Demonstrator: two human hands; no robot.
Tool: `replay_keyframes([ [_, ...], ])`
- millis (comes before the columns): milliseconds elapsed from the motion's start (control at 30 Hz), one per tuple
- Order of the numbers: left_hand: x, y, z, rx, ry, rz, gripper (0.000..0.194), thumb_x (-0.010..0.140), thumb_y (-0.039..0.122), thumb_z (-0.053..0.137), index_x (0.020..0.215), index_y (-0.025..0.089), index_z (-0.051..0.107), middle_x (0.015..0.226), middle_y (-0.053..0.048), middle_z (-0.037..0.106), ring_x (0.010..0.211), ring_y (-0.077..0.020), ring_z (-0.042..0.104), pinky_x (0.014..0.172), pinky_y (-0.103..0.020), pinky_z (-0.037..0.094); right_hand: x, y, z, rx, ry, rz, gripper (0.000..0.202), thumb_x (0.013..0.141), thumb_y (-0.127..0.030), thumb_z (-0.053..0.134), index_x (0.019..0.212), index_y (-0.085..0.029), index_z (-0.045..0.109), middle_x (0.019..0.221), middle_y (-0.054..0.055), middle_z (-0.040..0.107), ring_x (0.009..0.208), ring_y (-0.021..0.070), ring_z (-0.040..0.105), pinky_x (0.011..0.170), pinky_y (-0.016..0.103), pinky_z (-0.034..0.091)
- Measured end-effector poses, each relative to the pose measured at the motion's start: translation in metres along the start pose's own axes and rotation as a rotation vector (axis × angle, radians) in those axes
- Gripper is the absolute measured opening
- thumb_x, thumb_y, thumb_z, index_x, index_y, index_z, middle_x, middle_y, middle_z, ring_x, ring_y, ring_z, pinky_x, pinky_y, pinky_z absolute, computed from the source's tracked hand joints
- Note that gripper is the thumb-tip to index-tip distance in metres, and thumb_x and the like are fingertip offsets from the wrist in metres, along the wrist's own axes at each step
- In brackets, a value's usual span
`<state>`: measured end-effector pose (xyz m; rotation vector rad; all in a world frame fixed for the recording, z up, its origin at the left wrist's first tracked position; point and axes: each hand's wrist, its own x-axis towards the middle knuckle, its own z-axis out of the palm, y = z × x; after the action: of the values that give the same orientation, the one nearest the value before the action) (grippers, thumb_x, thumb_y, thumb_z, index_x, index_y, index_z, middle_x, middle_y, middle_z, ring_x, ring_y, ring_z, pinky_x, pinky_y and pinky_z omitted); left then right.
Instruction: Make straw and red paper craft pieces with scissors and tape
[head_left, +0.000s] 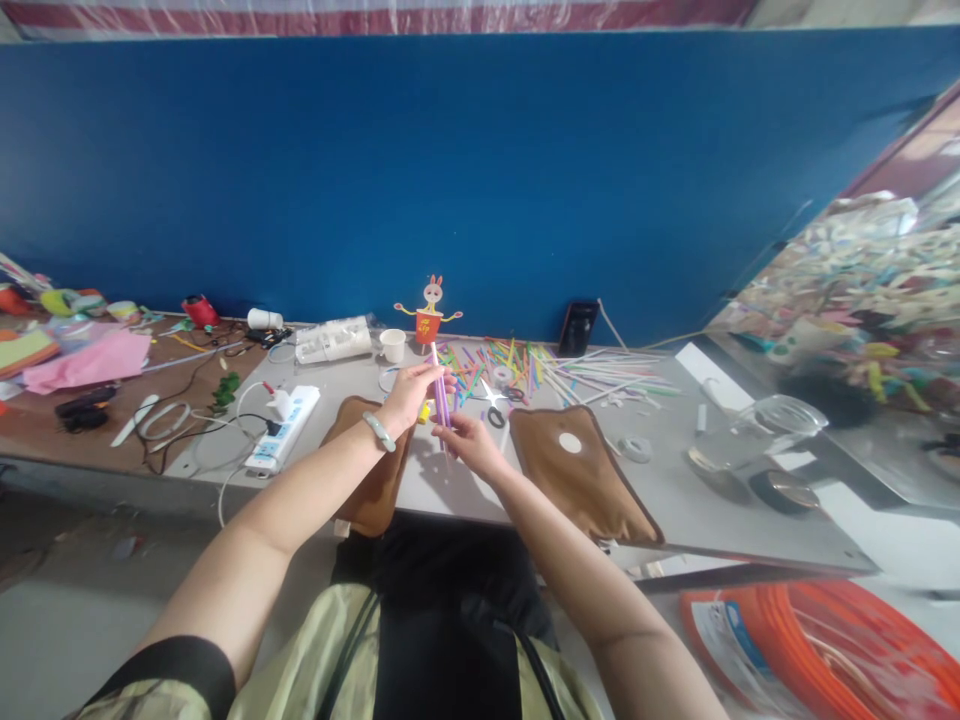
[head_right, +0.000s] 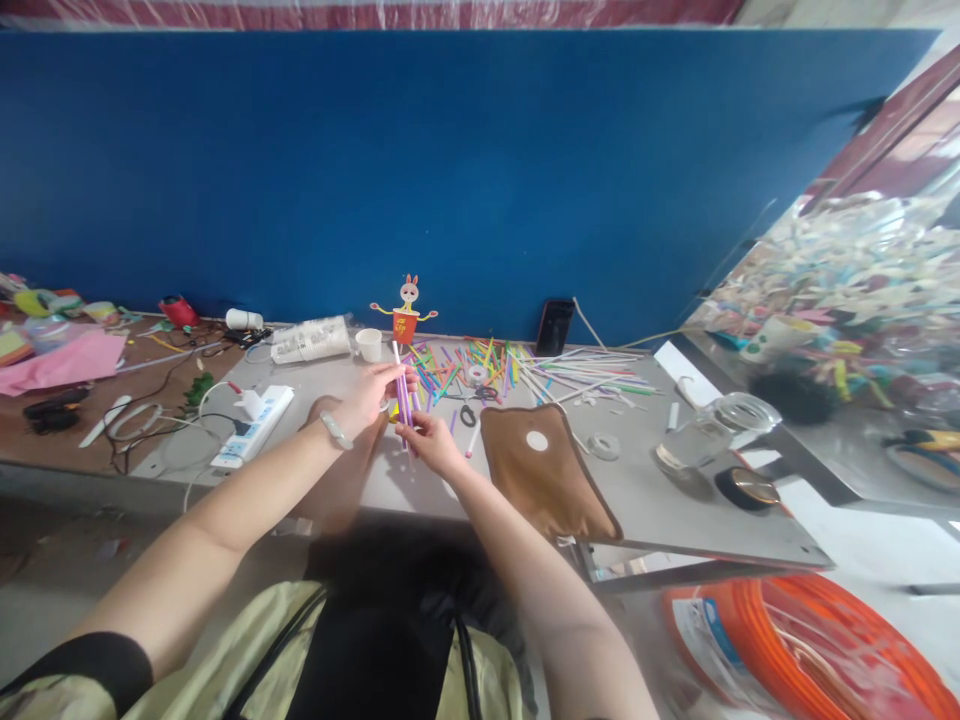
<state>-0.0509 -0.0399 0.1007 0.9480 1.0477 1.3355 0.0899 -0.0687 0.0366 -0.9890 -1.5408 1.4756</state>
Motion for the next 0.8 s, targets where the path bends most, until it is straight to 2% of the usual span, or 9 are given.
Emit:
replay_keyframes([
  [100, 0.002, 0.0, -0.001, -0.02, -0.076, -0.032, 0.023, 0.081, 0.028, 0.069, 0.094, 0.009, 0.07, 0.085, -0.012, 0.074, 0.07, -0.0168, 0.07, 0.071, -0.032, 0.055, 0.004, 0.001, -0.002, 0.011, 0.013, 0.006, 0.034, 0.074, -0.044, 0.07, 0.091, -0.014, 0.068, 0.065, -0.001, 0.063, 0.046, 0.0063, 0.044, 0.044, 0.021, 0.033],
  [200, 0.004, 0.0, -0.004, -0.01, -0.137, -0.003, 0.031, 0.078, 0.033, 0.073, 0.099, 0.01, 0.069, 0.09, -0.012, 0.074, 0.073, -0.0166, 0.07, 0.073, -0.032, 0.055, 0.005, 0.002, -0.005, 0.007, 0.029, 0.03, 0.031, 0.075, -0.043, 0.068, 0.087, -0.015, 0.067, 0.066, 0.0, 0.066, 0.047, 0.0063, 0.044, 0.045, 0.02, 0.033],
  [333, 0.009, -0.002, -0.007, -0.003, -0.079, 0.068, 0.036, 0.073, 0.043, 0.076, 0.085, 0.01, 0.069, 0.082, -0.011, 0.073, 0.07, -0.0175, 0.07, 0.072, -0.032, 0.055, 0.007, 0.004, -0.006, -0.006, 0.028, 0.052, 0.034, 0.074, -0.045, 0.069, 0.091, -0.015, 0.068, 0.068, 0.001, 0.067, 0.046, 0.007, 0.045, 0.044, 0.02, 0.034],
  [467, 0.014, -0.005, -0.007, -0.017, -0.032, 0.071, 0.037, 0.069, 0.044, 0.079, 0.08, 0.01, 0.07, 0.078, -0.01, 0.073, 0.07, -0.0175, 0.069, 0.071, -0.032, 0.054, 0.009, 0.007, -0.005, -0.017, 0.041, 0.035, 0.038, 0.078, -0.052, 0.065, 0.092, -0.016, 0.068, 0.071, 0.001, 0.068, 0.046, 0.0073, 0.047, 0.044, 0.021, 0.038],
  [700, 0.009, -0.008, -0.006, 0.013, -0.156, 0.059, 0.042, 0.072, 0.048, 0.076, 0.087, 0.01, 0.071, 0.086, -0.012, 0.074, 0.073, -0.0175, 0.069, 0.072, -0.032, 0.054, 0.012, 0.005, -0.005, -0.004, 0.081, 0.025, 0.042, 0.08, -0.058, 0.061, 0.084, -0.016, 0.066, 0.068, 0.001, 0.067, 0.045, 0.0068, 0.046, 0.043, 0.019, 0.038],
  [800, 0.008, -0.01, -0.005, 0.018, -0.138, 0.06, 0.039, 0.073, 0.045, 0.075, 0.09, 0.01, 0.071, 0.084, -0.011, 0.074, 0.072, -0.0177, 0.069, 0.071, -0.032, 0.054, 0.012, 0.006, -0.003, 0.007, 0.071, 0.027, 0.042, 0.079, -0.058, 0.063, 0.08, -0.016, 0.065, 0.068, 0.002, 0.067, 0.046, 0.0073, 0.048, 0.044, 0.02, 0.04],
])
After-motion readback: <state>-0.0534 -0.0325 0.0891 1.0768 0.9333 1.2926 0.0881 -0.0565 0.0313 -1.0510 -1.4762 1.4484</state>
